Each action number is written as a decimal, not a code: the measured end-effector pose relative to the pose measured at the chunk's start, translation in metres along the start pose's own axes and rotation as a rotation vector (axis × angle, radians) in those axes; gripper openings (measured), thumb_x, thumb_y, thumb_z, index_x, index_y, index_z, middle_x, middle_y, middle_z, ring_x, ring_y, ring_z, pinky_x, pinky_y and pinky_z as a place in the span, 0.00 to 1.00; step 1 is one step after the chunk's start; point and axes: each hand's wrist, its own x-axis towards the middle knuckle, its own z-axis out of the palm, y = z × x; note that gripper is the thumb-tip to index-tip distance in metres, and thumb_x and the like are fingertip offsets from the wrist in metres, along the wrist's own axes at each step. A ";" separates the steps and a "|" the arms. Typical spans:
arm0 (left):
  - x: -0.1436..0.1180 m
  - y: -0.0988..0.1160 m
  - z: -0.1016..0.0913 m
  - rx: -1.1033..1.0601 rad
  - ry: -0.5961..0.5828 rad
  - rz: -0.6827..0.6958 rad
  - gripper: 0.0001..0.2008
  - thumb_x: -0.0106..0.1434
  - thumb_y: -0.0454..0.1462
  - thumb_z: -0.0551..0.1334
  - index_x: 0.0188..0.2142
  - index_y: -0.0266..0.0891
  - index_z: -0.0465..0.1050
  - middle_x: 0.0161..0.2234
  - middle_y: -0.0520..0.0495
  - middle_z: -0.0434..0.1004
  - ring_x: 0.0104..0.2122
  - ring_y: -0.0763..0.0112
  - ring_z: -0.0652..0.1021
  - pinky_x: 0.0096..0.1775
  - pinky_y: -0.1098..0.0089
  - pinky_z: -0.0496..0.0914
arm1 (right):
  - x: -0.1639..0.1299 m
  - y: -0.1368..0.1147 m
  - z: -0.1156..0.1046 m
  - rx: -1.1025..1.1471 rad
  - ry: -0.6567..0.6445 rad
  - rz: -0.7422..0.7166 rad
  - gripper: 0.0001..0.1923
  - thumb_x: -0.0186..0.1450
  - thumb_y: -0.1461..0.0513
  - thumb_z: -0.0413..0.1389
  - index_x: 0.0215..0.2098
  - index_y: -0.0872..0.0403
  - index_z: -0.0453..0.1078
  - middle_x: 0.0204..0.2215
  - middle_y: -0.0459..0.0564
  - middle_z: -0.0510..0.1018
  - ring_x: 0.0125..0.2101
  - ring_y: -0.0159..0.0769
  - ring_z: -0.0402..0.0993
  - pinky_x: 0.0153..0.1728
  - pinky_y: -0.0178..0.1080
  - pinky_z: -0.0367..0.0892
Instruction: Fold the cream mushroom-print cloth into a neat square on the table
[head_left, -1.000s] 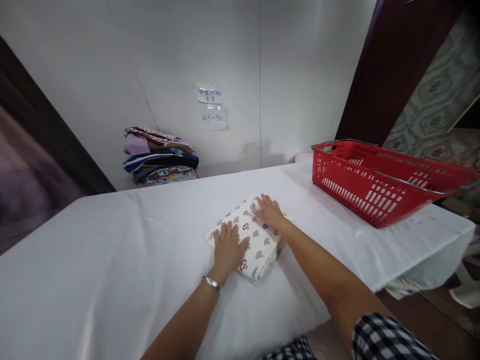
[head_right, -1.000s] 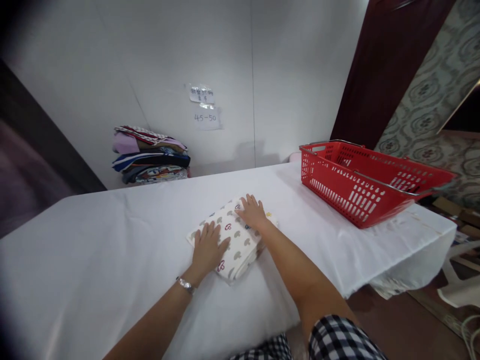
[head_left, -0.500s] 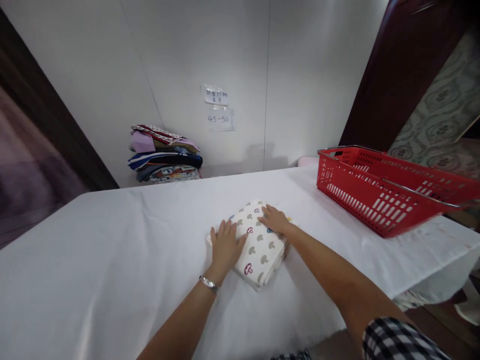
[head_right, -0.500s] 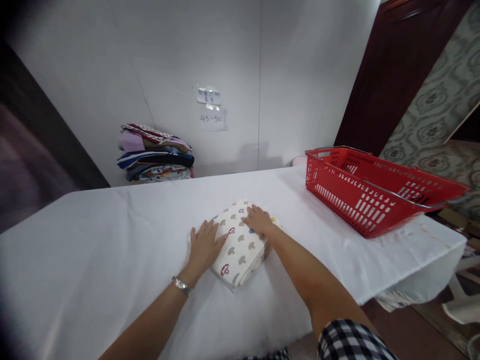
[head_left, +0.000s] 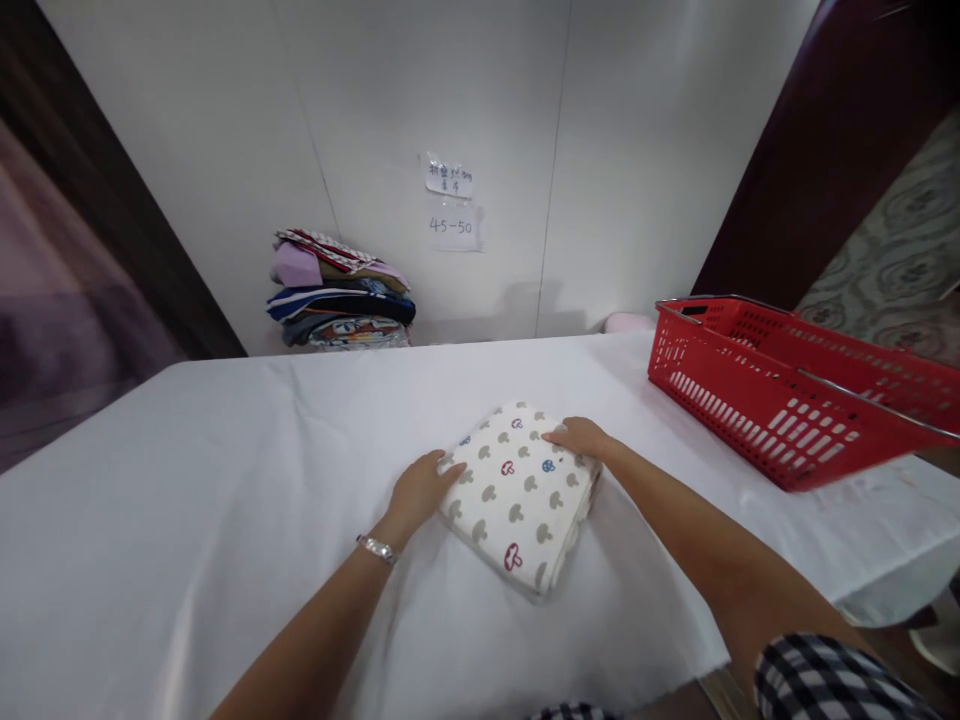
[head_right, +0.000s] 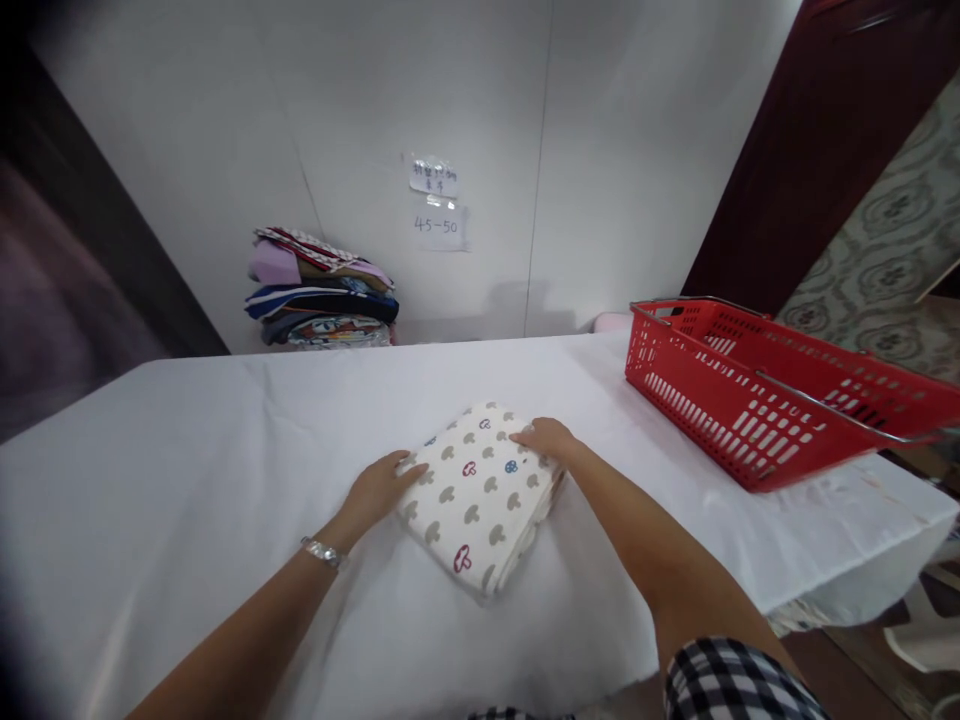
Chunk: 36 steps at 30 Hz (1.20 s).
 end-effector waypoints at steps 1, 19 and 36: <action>-0.005 -0.003 0.000 -0.006 0.001 -0.004 0.28 0.62 0.52 0.53 0.54 0.36 0.65 0.53 0.40 0.70 0.51 0.59 0.72 0.50 0.64 0.64 | 0.006 -0.006 -0.003 -0.013 -0.010 -0.035 0.35 0.55 0.39 0.54 0.47 0.58 0.72 0.47 0.60 0.76 0.47 0.49 0.72 0.43 0.38 0.65; -0.037 -0.035 0.009 -0.019 0.015 0.292 0.36 0.57 0.49 0.60 0.63 0.45 0.52 0.62 0.47 0.58 0.59 0.58 0.63 0.56 0.61 0.62 | 0.012 -0.047 -0.005 0.258 0.285 -0.206 0.24 0.67 0.52 0.46 0.58 0.53 0.62 0.57 0.54 0.67 0.55 0.42 0.63 0.54 0.45 0.59; -0.029 -0.034 0.023 -0.041 0.245 0.344 0.25 0.59 0.31 0.54 0.58 0.39 0.62 0.55 0.45 0.68 0.54 0.63 0.69 0.55 0.64 0.64 | -0.139 -0.029 0.066 -0.011 0.367 -0.545 0.19 0.67 0.60 0.49 0.56 0.52 0.64 0.58 0.52 0.65 0.60 0.43 0.57 0.58 0.52 0.53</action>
